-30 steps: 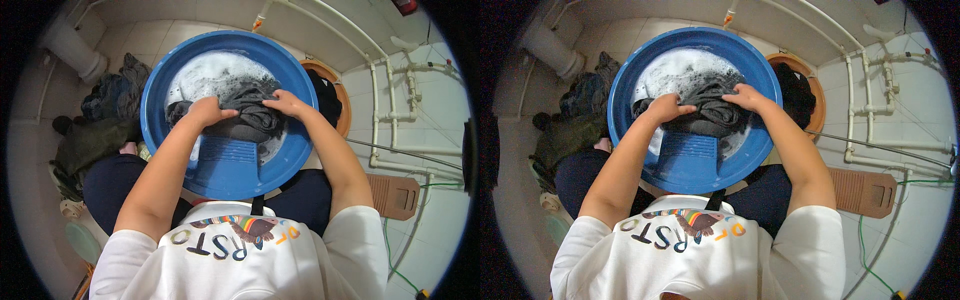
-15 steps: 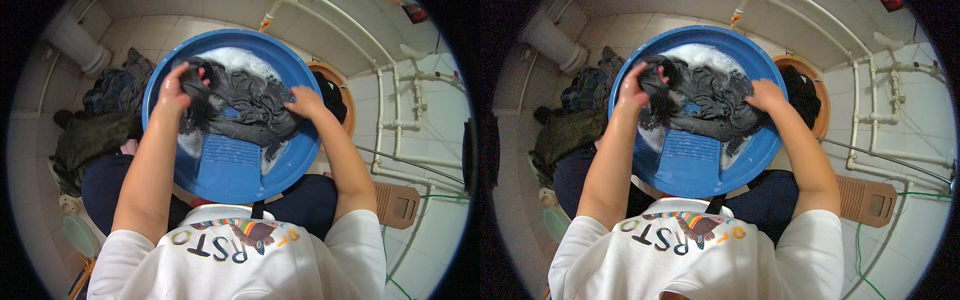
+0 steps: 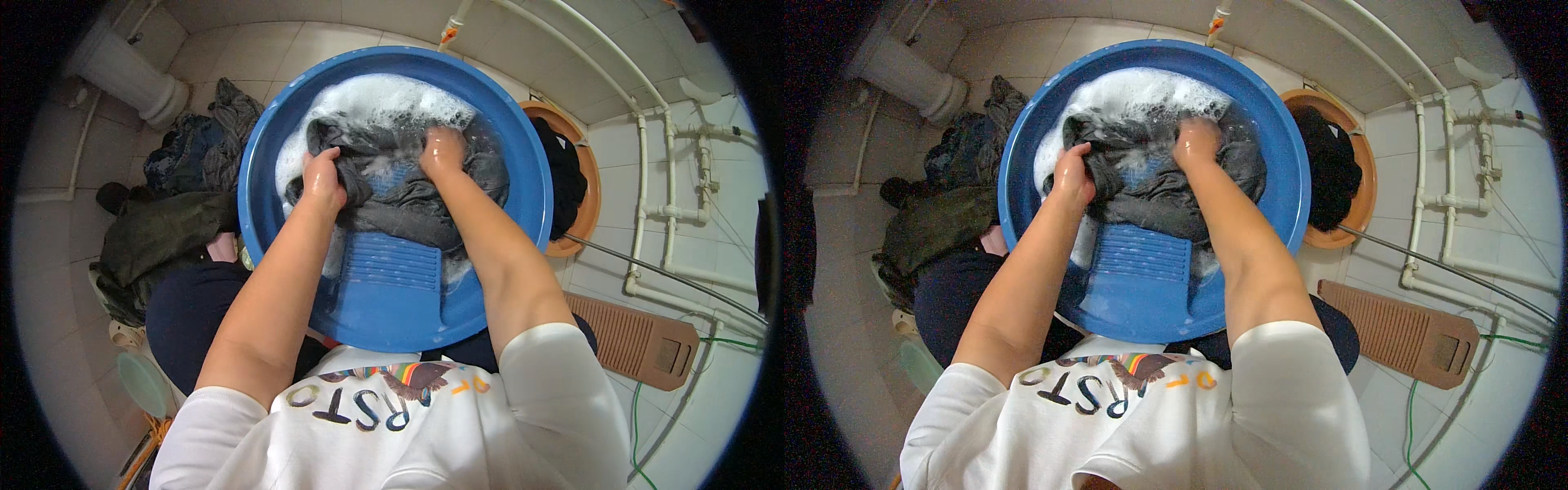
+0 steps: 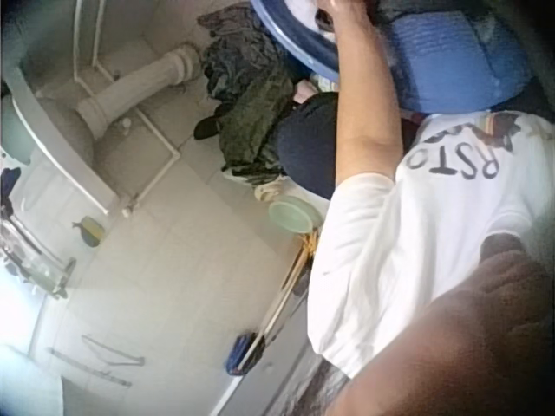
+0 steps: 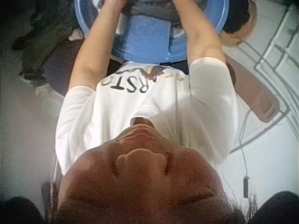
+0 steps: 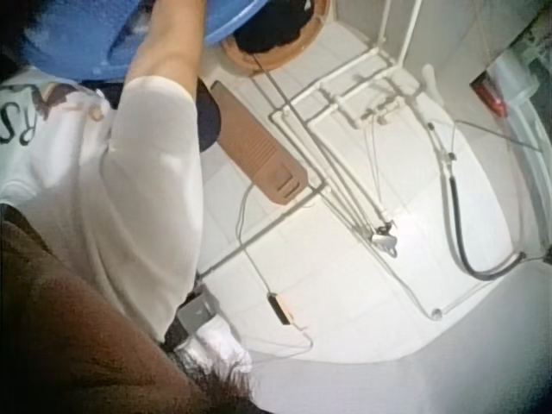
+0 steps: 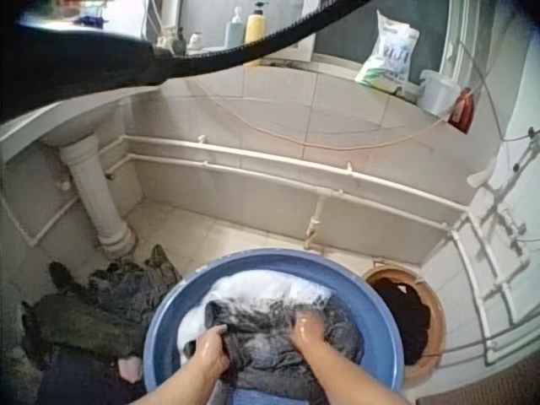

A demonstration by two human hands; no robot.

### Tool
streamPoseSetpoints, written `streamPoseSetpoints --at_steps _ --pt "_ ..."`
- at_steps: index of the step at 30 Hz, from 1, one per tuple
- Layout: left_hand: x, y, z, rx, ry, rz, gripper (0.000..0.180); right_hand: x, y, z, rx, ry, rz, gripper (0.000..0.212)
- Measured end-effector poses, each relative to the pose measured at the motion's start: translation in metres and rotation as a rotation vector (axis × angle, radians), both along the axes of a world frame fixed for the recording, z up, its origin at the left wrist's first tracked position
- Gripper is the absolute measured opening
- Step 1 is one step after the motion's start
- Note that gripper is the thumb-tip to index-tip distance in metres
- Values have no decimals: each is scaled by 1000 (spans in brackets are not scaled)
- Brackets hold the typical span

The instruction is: The person hand-washes dark-colored clothes in a blue basin filled with soapy water. They scrub and wring the garments by hand, then transfer them to a second basin before picking up a grey garment to continue washing.

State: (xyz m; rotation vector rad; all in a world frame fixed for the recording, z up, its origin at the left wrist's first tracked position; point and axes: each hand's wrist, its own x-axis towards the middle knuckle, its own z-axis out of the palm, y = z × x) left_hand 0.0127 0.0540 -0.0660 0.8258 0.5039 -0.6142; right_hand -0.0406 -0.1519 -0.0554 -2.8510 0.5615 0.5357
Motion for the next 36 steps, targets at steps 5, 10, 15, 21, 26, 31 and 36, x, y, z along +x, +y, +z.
streamPoseSetpoints --at_steps 5,10,15,21,26,31,36 --pt "-3 -4 24 -220 -12 -108 42 -32 51 17 684 -719 220 42" --pt "1 3 25 -454 46 -542 52 -63 118 91 754 -898 466 39" --pt "-29 4 30 -14 -542 -492 39 -66 135 89 539 -995 439 29" --pt "-44 -25 52 -139 119 -302 34 -26 88 63 363 -928 -301 27" --pt "-34 3 32 209 -437 -490 31 -63 138 91 480 -836 157 19" --pt "-38 -20 90 36 120 -370 42 -12 66 37 354 -902 -287 24" --pt "-8 -6 115 455 -394 -651 52 -17 -54 0 425 -518 -174 40"
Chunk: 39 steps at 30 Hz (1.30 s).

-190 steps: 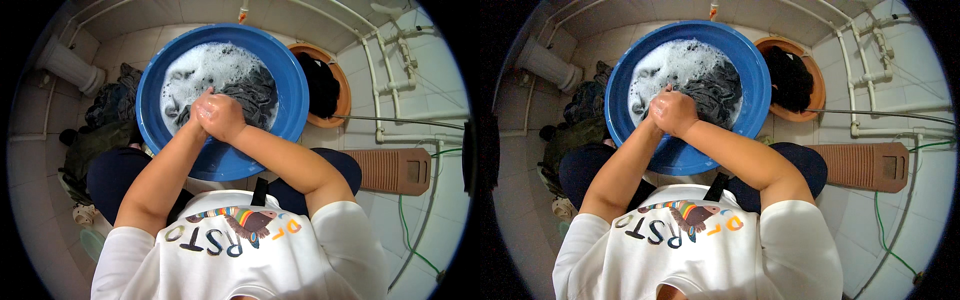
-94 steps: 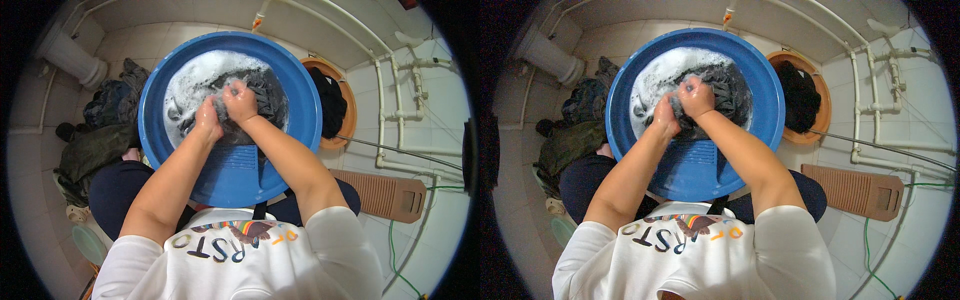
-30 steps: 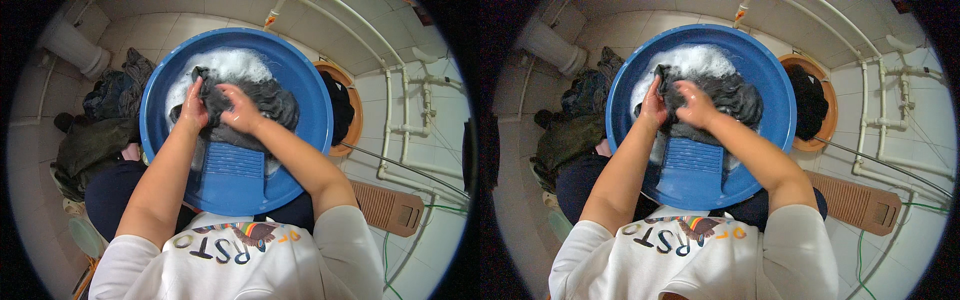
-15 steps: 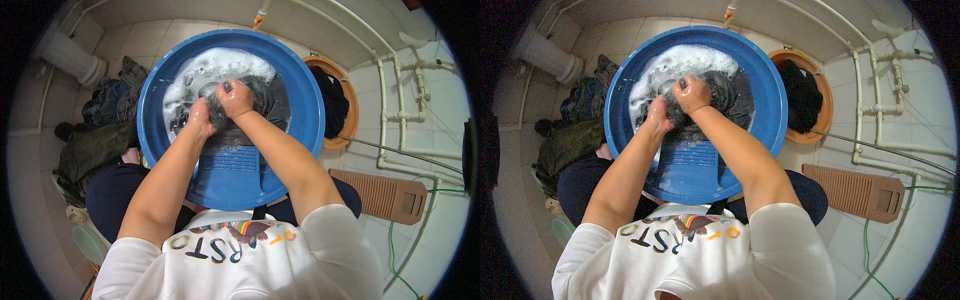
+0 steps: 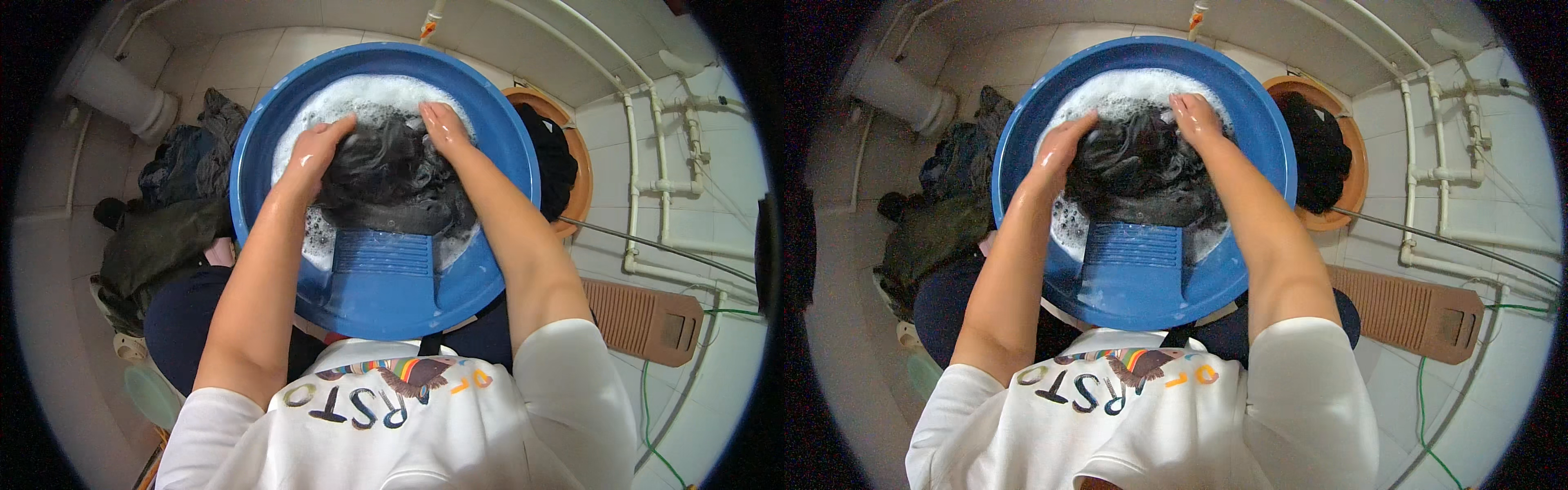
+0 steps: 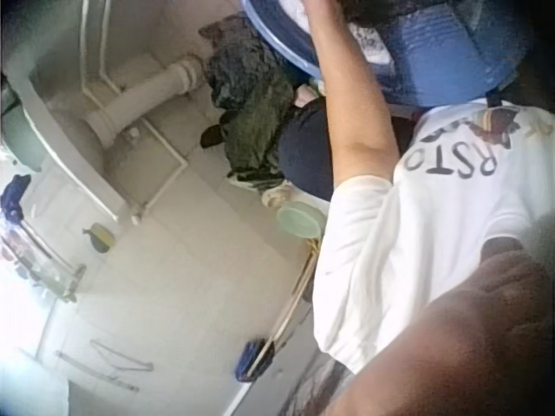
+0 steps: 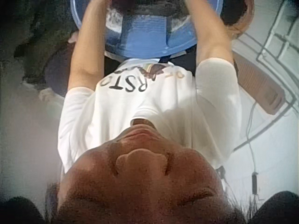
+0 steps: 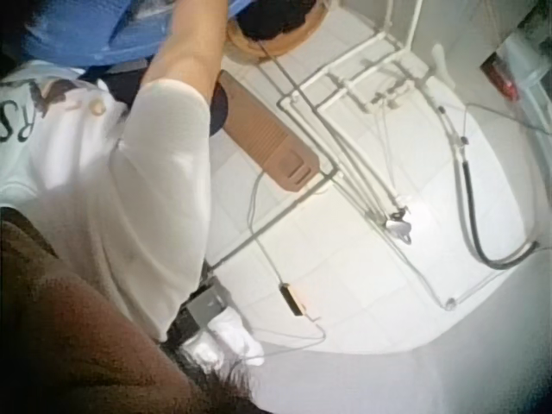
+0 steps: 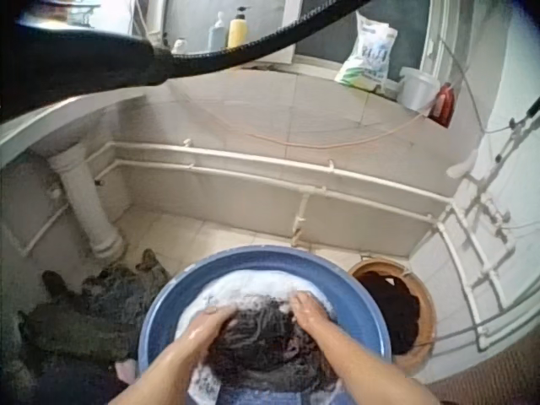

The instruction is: The person hand-washes dark-colored clothes in a blue basin filled with soapy water. They scrub and wring the garments by hand, then transfer them to a second basin before picking up a grey garment to continue washing.

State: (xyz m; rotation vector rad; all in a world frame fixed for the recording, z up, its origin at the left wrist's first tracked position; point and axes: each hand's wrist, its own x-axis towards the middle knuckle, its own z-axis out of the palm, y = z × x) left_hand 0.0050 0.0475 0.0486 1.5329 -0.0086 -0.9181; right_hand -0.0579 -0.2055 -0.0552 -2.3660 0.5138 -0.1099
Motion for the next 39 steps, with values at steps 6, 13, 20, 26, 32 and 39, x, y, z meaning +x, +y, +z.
streamPoseSetpoints --at_steps 6,13,20,26,32,39 --pt "-9 6 -46 941 -1490 -568 55 -22 56 12 -506 514 -35 54" --pt "-7 -13 -6 795 -611 -667 68 -6 39 31 77 197 159 50" --pt "-3 2 -56 70 -603 -358 40 -11 3 0 -360 -74 185 52" --pt "16 10 -75 -591 586 493 27 -32 30 -7 -350 422 237 65" --pt "10 7 -70 -532 656 334 43 -7 60 -8 68 75 -158 62" --pt "-4 -1 -46 -683 643 210 41 -40 184 96 -7 -509 286 36"
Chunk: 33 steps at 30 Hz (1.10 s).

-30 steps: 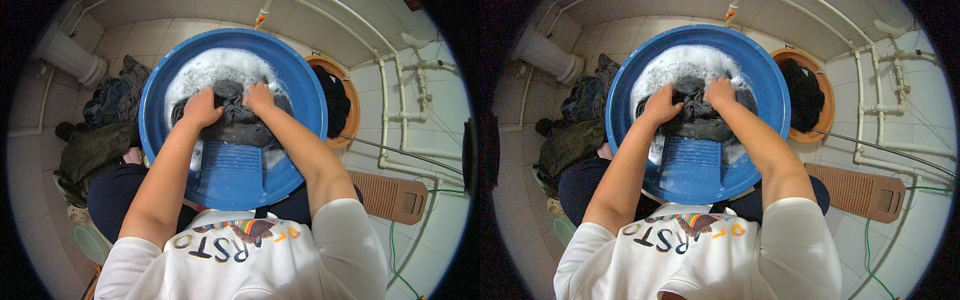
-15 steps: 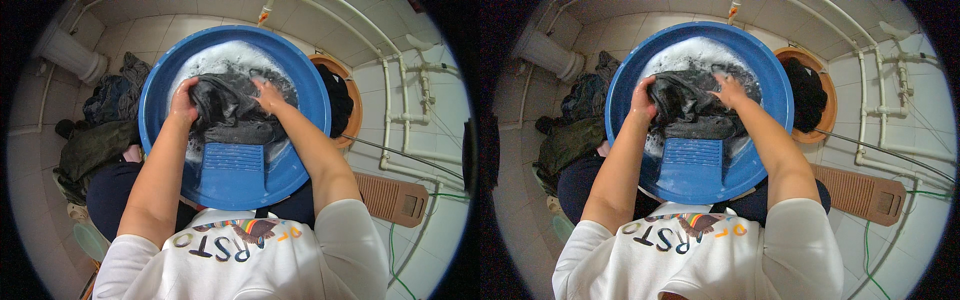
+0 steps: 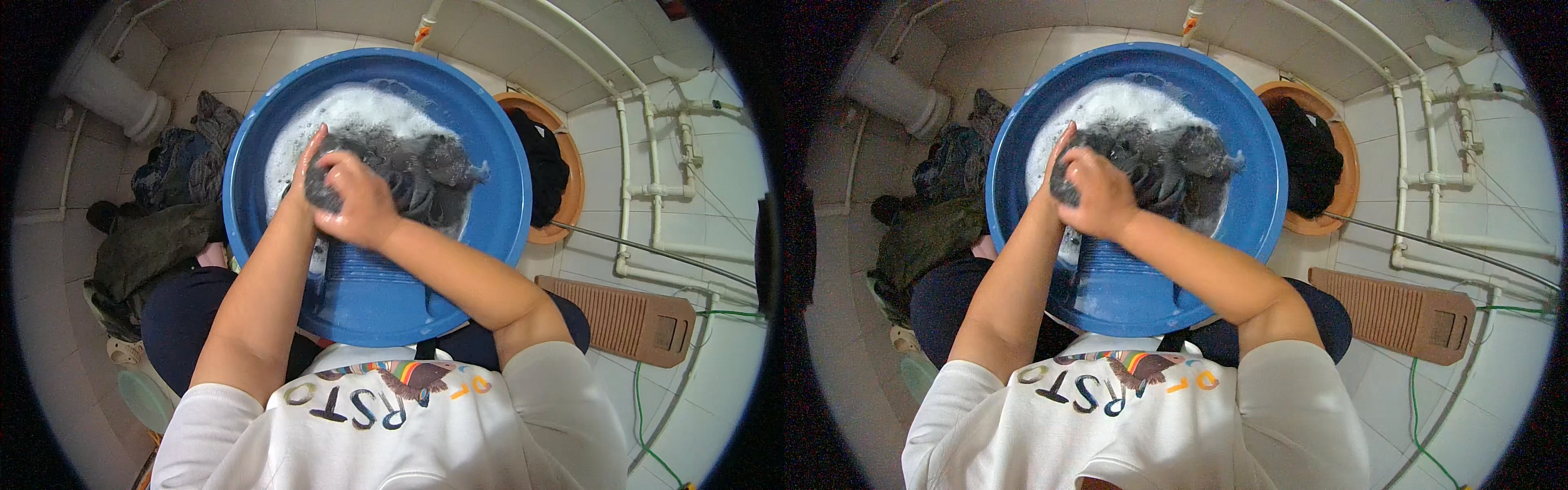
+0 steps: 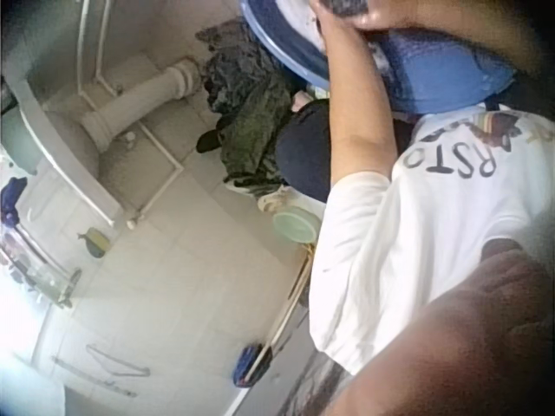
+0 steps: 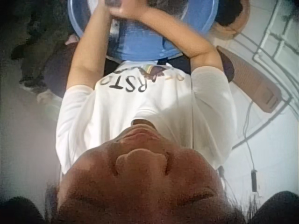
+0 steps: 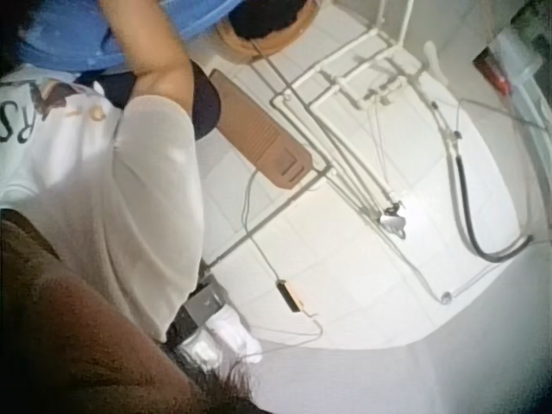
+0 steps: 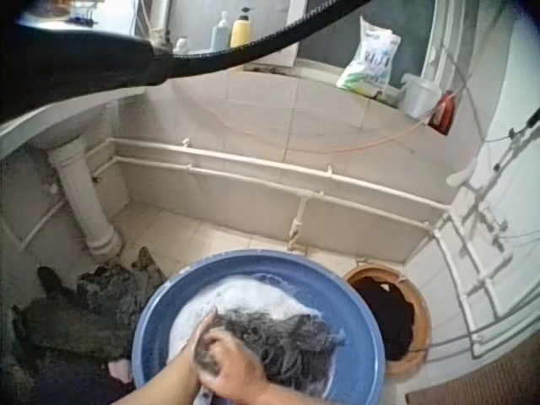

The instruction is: The person hand-washes dark-colored clothes in a blue basin filled with soapy water. They scrub and wring the garments by hand, then transfer them to a second basin before picking up a grey garment to continue washing.

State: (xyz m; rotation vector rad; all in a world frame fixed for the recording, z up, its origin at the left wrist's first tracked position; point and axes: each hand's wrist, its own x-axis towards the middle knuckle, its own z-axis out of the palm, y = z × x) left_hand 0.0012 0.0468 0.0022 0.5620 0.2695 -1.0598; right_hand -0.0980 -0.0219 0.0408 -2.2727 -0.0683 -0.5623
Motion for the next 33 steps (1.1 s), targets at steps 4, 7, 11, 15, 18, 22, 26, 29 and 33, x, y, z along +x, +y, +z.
streamPoseSetpoints --at_steps 4,7,11,15,18,22,26,29,33 --pt "-3 1 -23 196 -65 56 39 10 4 -9 -152 -218 39 32" --pt "-14 -3 -35 459 -122 132 38 26 -20 -28 -176 -116 -130 36" --pt "-30 -21 14 464 -26 52 38 40 -42 -27 90 147 -525 31" --pt "3 4 -60 -187 -124 -73 37 20 -8 7 56 24 -192 23" --pt "-8 -10 -2 164 42 -72 40 28 -32 -27 75 99 -278 27" --pt "-15 -13 19 229 108 115 45 50 -120 -55 70 366 -723 58" --pt "13 2 -61 193 96 317 49 32 -137 -81 -94 658 -598 84" --pt "0 -9 -41 341 -30 420 70 7 -103 -87 -191 1060 -235 117" --pt "-5 -9 -31 380 -109 384 83 20 -137 -65 -131 1304 -52 101"
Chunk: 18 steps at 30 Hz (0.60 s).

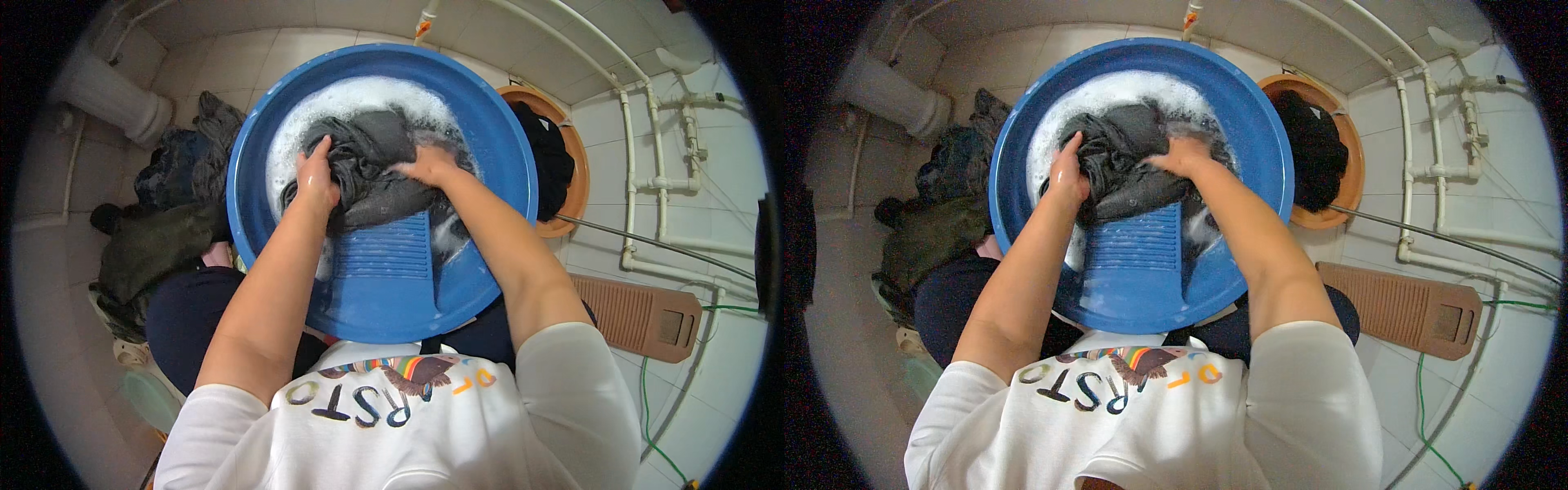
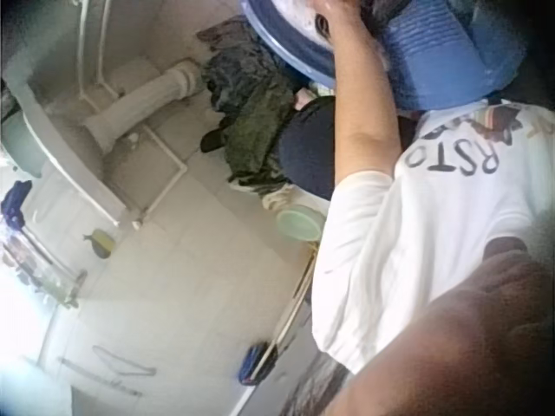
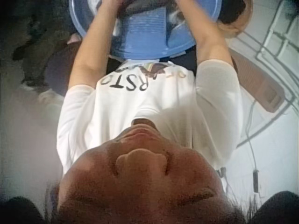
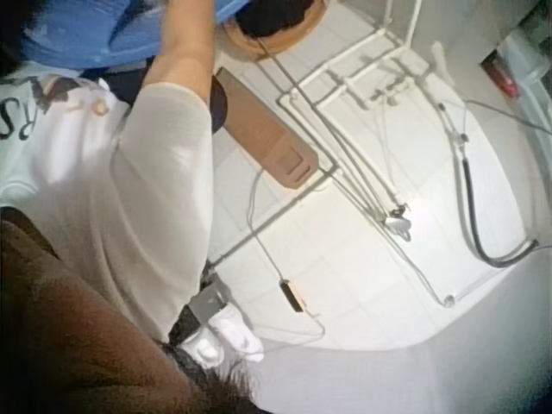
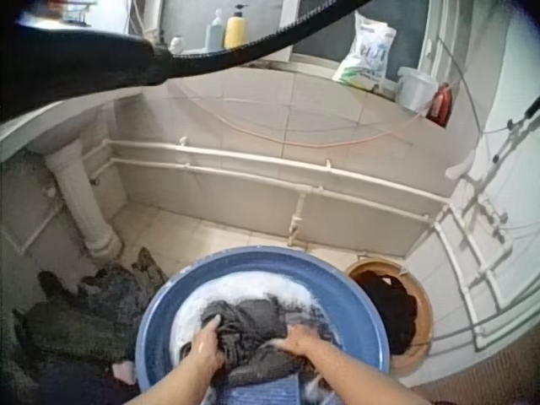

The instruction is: The person hand-washes dark-colored clothes in a blue basin filled with soapy water. They scrub and wring the garments by hand, then transfer them to a second basin before picking up a grey garment to continue washing.

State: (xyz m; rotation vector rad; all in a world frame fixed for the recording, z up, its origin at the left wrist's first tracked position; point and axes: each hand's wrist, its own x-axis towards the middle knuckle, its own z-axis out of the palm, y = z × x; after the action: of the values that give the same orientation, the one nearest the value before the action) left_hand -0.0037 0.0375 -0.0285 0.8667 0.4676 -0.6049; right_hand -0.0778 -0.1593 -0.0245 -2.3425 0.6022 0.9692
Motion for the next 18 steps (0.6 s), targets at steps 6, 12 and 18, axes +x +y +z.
streamPoseSetpoints --at_steps 6,12,18 --pt "4 2 -11 -211 103 -208 101 6 70 -18 -200 -838 -471 49" --pt "7 13 6 -437 84 -456 40 -21 152 72 83 -1387 91 38" --pt "-6 19 -55 -460 -316 -474 41 13 132 34 -192 -1488 89 14"
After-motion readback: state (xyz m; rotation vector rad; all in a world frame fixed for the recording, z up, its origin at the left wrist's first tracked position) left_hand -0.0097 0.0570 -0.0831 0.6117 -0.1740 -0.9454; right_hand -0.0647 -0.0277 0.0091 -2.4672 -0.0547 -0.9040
